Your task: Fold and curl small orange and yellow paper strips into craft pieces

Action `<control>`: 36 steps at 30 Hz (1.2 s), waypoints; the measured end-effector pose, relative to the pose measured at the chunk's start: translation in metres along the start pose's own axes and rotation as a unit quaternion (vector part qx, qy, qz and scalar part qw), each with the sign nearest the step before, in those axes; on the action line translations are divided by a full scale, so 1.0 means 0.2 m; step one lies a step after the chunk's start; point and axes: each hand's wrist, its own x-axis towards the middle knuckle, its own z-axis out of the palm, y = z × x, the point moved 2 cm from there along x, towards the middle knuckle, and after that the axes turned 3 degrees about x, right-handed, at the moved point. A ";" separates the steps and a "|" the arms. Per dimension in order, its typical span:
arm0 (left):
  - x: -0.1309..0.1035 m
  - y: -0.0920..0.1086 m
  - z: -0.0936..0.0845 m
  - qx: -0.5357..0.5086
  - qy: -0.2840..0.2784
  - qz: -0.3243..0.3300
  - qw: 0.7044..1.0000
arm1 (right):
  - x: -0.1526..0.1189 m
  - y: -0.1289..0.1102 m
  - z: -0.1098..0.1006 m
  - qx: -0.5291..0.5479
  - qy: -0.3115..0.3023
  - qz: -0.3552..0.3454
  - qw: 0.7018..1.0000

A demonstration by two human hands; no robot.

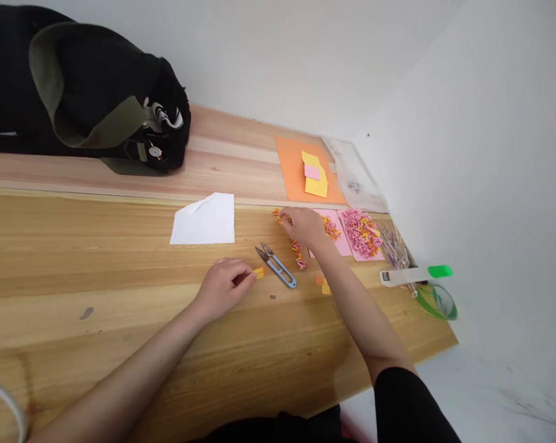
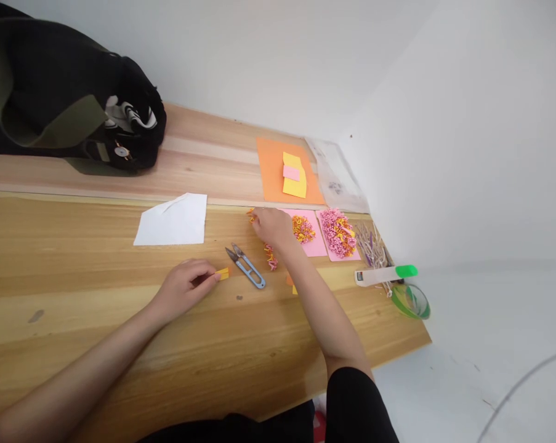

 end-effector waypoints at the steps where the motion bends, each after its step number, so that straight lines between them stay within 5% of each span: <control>1: 0.00 0.00 0.00 0.000 0.001 0.001 1.000 | 0.00 0.00 0.00 -0.002 0.001 0.001 1.000; 36: 0.00 0.00 0.00 -0.004 -0.001 -0.002 1.000 | 0.03 0.01 0.02 -0.012 -0.011 0.004 1.000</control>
